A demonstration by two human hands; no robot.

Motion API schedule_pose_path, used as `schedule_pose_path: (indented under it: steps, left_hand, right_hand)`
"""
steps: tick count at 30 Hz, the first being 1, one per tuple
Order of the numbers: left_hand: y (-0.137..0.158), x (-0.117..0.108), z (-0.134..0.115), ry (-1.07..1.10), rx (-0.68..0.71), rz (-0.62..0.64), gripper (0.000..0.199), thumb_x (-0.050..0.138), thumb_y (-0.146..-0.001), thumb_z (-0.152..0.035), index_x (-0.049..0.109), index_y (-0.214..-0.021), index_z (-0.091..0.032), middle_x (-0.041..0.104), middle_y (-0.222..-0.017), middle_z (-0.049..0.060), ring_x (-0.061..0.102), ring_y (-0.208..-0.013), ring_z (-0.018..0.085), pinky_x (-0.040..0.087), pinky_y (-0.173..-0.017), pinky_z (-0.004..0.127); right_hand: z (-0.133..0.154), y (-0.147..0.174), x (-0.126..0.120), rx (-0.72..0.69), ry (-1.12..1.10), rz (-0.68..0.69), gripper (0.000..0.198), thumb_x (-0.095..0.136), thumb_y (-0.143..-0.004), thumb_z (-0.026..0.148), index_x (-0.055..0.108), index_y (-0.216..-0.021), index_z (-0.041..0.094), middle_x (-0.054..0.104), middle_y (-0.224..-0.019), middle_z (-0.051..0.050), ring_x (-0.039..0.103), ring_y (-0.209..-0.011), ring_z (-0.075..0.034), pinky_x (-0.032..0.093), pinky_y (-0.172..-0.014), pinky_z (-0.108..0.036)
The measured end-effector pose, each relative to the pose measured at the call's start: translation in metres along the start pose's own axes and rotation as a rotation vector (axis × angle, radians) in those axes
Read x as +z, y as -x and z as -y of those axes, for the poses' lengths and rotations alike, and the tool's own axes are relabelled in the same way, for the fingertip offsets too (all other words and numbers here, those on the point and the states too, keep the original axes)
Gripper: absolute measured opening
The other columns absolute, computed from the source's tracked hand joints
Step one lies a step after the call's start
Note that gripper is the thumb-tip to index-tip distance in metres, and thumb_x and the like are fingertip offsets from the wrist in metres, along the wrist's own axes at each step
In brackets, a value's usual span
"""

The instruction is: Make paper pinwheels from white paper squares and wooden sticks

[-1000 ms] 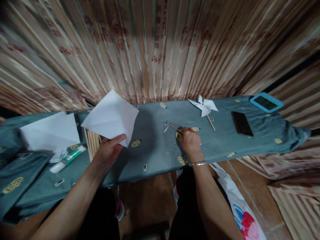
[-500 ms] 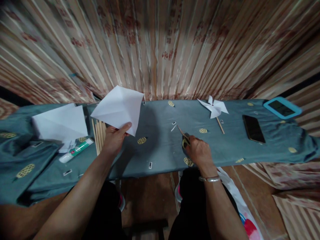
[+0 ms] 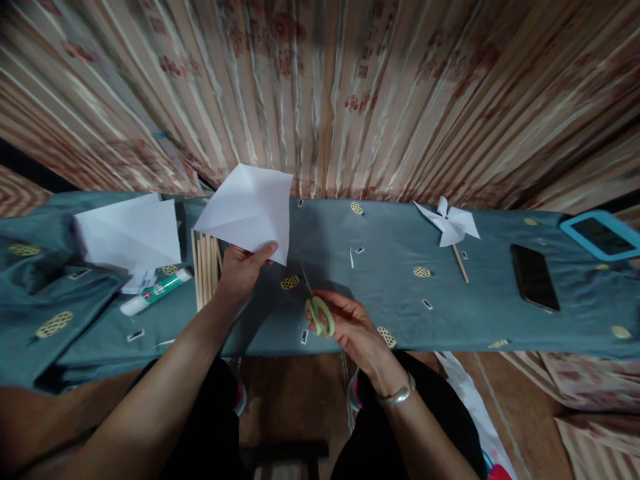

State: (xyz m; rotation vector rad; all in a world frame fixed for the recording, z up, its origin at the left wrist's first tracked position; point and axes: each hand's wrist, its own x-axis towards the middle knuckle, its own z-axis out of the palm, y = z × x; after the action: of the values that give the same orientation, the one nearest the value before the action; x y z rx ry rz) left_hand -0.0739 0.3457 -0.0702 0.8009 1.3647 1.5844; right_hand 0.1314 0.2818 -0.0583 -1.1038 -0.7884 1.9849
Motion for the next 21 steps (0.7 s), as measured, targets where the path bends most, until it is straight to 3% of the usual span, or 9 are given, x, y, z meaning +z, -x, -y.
schedule_pose_path:
  steps: [5, 10, 21]
  left_hand:
    - [-0.005, -0.007, 0.000, -0.048, 0.040, -0.034, 0.020, 0.079, -0.058, -0.027, 0.062, -0.055, -0.016, 0.059, -0.051, -0.003, 0.051, -0.048, 0.011, 0.041, -0.047, 0.022]
    - [-0.001, -0.007, -0.008, -0.034, 0.008, -0.025, 0.020, 0.078, -0.062, -0.023, 0.061, -0.053, -0.016, 0.059, -0.052, -0.001, 0.050, -0.046, 0.011, 0.041, -0.046, 0.023]
    - [0.007, -0.001, 0.000, -0.071, 0.011, 0.066, 0.025, 0.074, -0.065, -0.018, 0.056, -0.047, -0.016, 0.053, -0.046, -0.002, 0.047, -0.044, 0.009, 0.037, -0.046, 0.023]
  right_hand:
    - [-0.015, -0.001, 0.010, -0.009, 0.112, 0.093, 0.050, 0.086, -0.064, 0.045, 0.074, -0.107, 0.021, 0.074, -0.080, -0.004, 0.065, -0.066, -0.013, 0.052, -0.061, -0.025]
    - [-0.022, -0.006, 0.009, -0.071, 0.345, 0.137, 0.044, 0.082, -0.070, 0.045, 0.073, -0.107, 0.024, 0.069, -0.078, 0.000, 0.059, -0.065, -0.011, 0.048, -0.061, -0.023]
    - [-0.019, -0.016, 0.010, -0.173, 0.460, 0.102, 0.046, 0.073, -0.076, 0.054, 0.073, -0.108, 0.021, 0.063, -0.070, 0.001, 0.047, -0.058, -0.010, 0.039, -0.051, -0.023]
